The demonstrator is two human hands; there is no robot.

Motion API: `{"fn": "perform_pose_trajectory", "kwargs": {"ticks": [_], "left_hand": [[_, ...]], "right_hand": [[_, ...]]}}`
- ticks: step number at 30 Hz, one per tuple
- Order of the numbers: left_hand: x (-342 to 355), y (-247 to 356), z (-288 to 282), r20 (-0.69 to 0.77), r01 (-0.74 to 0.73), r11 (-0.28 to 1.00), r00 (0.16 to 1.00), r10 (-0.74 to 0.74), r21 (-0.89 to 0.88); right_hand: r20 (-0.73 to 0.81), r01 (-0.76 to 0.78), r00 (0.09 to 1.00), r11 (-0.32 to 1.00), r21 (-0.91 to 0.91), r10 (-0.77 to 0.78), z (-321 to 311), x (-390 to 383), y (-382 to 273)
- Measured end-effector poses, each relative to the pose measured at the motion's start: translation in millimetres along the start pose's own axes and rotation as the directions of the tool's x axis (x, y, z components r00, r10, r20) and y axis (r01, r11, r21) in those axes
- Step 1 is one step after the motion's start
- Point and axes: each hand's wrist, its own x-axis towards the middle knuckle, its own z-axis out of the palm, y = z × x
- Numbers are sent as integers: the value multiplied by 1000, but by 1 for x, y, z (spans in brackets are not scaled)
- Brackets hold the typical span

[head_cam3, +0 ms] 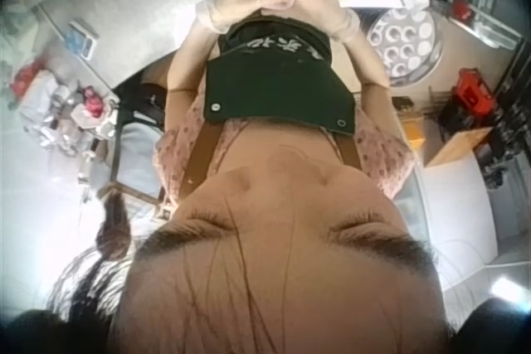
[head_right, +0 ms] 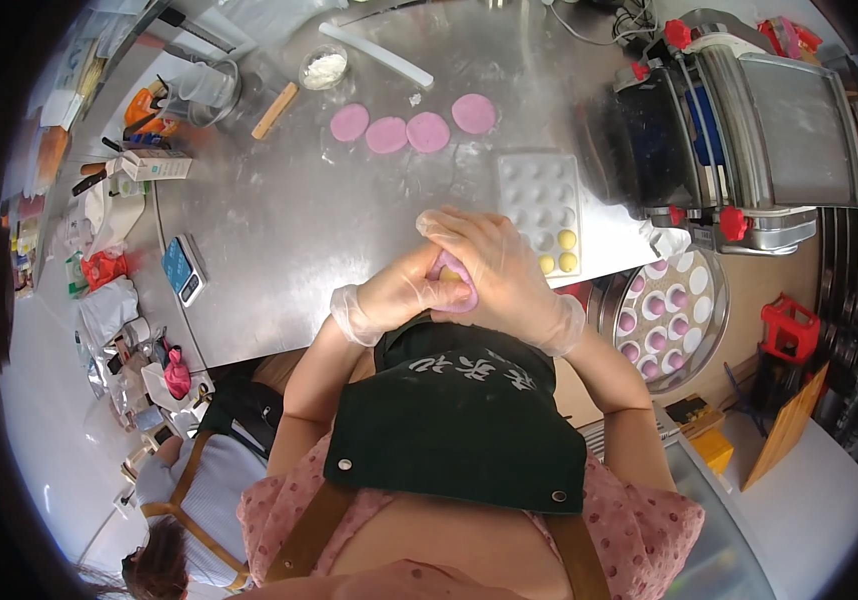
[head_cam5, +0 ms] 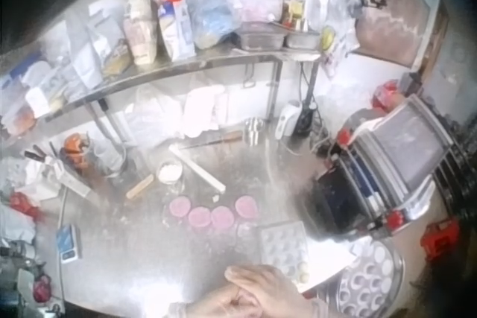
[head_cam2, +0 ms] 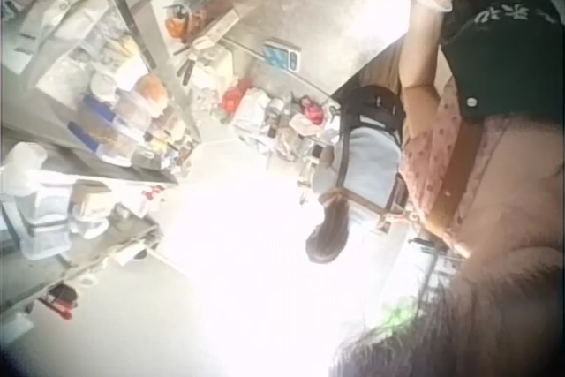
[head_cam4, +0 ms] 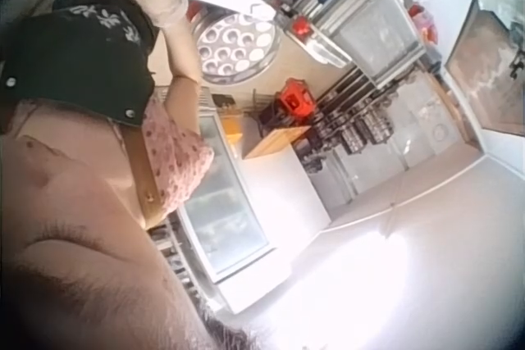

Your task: Manually filling purple dough rounds with yellow filling and rolling them into balls.

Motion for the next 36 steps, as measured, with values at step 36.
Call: {"fn": "perform_pose_trajectory", "kwargs": {"ticks": [36], "left_hand": [[14, -20, 11, -159, -71, 969, 987, 34, -235]], "right_hand": [[-273, 87, 959, 995, 45, -71, 19, -5, 17]]}}
